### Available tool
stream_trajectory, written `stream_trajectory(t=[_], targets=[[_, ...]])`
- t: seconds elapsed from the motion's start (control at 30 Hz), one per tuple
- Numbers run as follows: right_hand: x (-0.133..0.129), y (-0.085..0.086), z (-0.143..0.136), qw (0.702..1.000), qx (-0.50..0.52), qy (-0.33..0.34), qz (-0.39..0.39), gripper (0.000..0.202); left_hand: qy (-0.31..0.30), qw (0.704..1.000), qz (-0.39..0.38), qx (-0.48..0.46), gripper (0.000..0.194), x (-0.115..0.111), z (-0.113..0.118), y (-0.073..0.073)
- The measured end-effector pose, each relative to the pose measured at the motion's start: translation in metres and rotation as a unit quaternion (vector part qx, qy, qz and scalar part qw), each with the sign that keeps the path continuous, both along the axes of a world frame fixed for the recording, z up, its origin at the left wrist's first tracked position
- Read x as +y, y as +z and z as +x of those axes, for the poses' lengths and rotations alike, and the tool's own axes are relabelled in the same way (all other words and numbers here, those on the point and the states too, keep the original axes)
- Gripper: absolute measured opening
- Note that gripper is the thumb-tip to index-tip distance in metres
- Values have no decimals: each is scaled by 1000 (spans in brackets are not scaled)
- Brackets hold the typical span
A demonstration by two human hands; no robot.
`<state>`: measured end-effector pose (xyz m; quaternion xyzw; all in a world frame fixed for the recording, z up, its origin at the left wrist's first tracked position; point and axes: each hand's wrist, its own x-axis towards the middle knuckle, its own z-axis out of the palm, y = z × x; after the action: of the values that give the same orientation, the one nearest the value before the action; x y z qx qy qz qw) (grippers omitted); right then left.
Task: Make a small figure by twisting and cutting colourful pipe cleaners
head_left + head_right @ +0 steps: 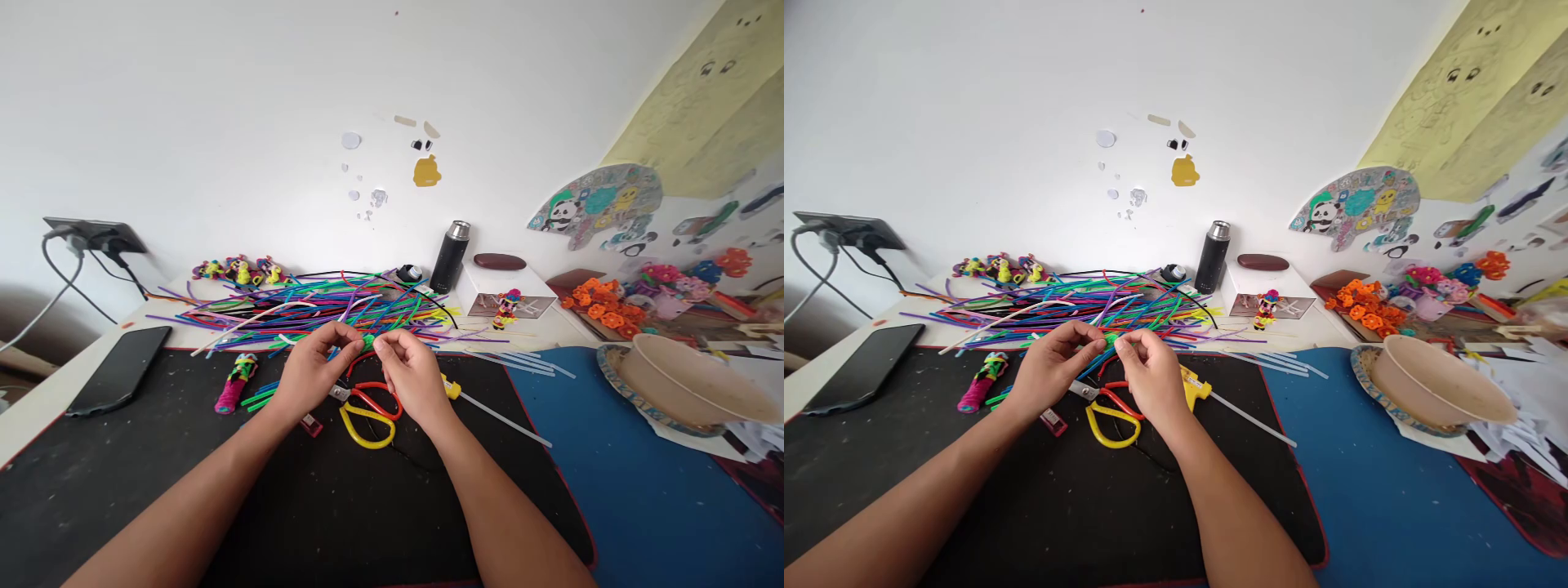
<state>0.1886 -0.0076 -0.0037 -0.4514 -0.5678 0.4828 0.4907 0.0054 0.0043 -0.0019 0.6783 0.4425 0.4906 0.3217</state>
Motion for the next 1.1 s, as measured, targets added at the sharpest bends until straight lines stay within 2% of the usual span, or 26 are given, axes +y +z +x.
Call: stream_trajectory(t=[0.23, 0.33, 0.43, 0.57, 0.83, 1.1], targets=[[-1, -1, 0, 1000, -19, 0, 7, 28, -20, 1000, -15, -13, 18, -4, 2, 3], [-1, 2, 0, 1000, 10, 6, -12, 31, -54, 991, -71, -96, 23, -3, 3, 5], [-1, 6, 1, 996, 72, 11, -52, 34, -106, 969, -127, -185, 26, 1, 1, 3], [0, 8, 0, 990, 118, 18, -80, 35, -148, 946, -163, -239, 27, 3, 1, -1], [0, 0, -4, 992, 111, 17, -57, 34, -129, 939, -183, -260, 27, 2, 5, 1], [-2, 2, -5, 989, 123, 32, -71, 33, -118, 940, -191, -258, 29, 2, 5, 3]])
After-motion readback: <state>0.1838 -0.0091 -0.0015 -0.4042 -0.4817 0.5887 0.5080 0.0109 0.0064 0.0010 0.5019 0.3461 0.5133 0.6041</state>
